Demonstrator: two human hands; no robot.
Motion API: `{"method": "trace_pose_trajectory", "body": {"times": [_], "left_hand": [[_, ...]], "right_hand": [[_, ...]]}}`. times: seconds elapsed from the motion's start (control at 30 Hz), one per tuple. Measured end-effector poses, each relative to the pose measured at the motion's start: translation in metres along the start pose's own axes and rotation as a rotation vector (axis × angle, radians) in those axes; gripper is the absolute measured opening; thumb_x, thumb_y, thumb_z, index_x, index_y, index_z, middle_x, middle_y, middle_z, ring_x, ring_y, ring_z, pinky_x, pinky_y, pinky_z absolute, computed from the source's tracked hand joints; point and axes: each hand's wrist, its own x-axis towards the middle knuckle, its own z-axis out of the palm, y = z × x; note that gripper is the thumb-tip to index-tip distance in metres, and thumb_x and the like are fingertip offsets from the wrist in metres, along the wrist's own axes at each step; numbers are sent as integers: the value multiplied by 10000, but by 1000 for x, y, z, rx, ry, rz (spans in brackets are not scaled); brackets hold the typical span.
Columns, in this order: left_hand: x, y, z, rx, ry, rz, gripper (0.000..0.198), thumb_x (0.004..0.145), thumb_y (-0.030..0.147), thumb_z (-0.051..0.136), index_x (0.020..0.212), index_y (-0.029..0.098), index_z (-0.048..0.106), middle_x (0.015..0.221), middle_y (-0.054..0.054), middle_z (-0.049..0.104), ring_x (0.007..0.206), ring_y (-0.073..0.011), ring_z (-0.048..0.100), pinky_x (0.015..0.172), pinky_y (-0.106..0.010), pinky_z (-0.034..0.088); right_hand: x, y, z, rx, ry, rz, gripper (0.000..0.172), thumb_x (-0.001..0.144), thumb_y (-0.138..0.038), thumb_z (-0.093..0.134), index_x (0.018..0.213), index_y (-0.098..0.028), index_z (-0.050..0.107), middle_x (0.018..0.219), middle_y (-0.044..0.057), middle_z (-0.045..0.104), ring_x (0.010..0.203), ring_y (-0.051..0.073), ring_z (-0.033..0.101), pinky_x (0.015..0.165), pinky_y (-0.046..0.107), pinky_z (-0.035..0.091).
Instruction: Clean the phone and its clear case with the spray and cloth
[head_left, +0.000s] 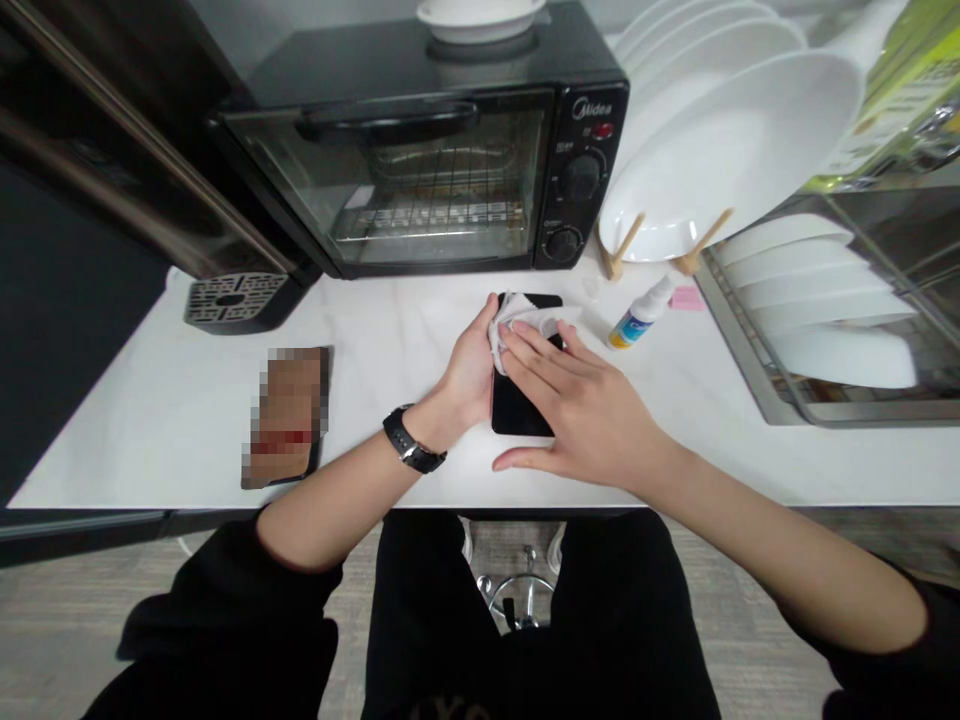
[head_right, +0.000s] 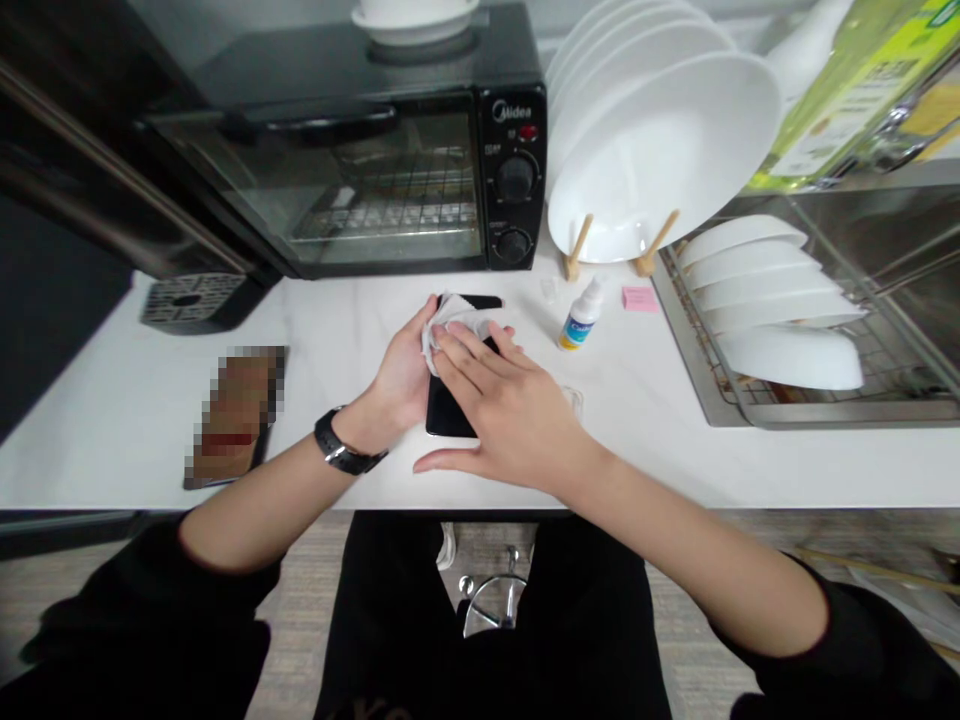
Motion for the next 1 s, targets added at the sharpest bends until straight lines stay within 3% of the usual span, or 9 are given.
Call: {"method": "trace_pose_trajectory", "body": {"times": [0.2,0.43,0.6,0.87,1.0], "left_hand": [[-2,4,-1,104,19,89,728,1132,642,280,1446,125,685,1109,-128,854,1142,-342,817,1078,-501,620],[-3,5,-3,139,0,124,727,1130,661,264,1498,158,638,1257,-136,824,1262,-369,773,1141,-567,570],[3,2,-4,80,-40,113,693,1136,635,275,1459,184,691,1235,-100,839,1261,-344,775,1149,-510,582],[5,-6,0,90,-9,164,577,1161,509,336,1486,174,675,1256,-65,841,1353,-284,731,1253,-442,498],[5,-8,-3,92,45,163,534,1142,515,410,1439,178,699,1237,-62,846,1357,-294,728,1245,-423,509]], "right_hand": [[-35,-31,-10,-46,-76,-61,1049,999,-861,442,1537,30,570,1661,241,542,1546,380,568,1287,588,472],[-56,-24,-19,-91,-97,2,1000,1026,-814,465,1596,7,510,1688,216,516,1557,372,555,1323,592,408],[-45,-4,-18,-143,-75,51,1032,1033,-811,447,1682,-12,387,1696,236,499,1576,392,527,1314,635,402],[-7,28,-7,-72,-29,137,1116,991,-875,425,1673,9,406,1705,287,469,1616,434,458,1332,694,349],[8,28,2,11,-29,97,1113,978,-877,465,1673,-9,419,1702,283,476,1626,431,444,1342,705,329]]}}
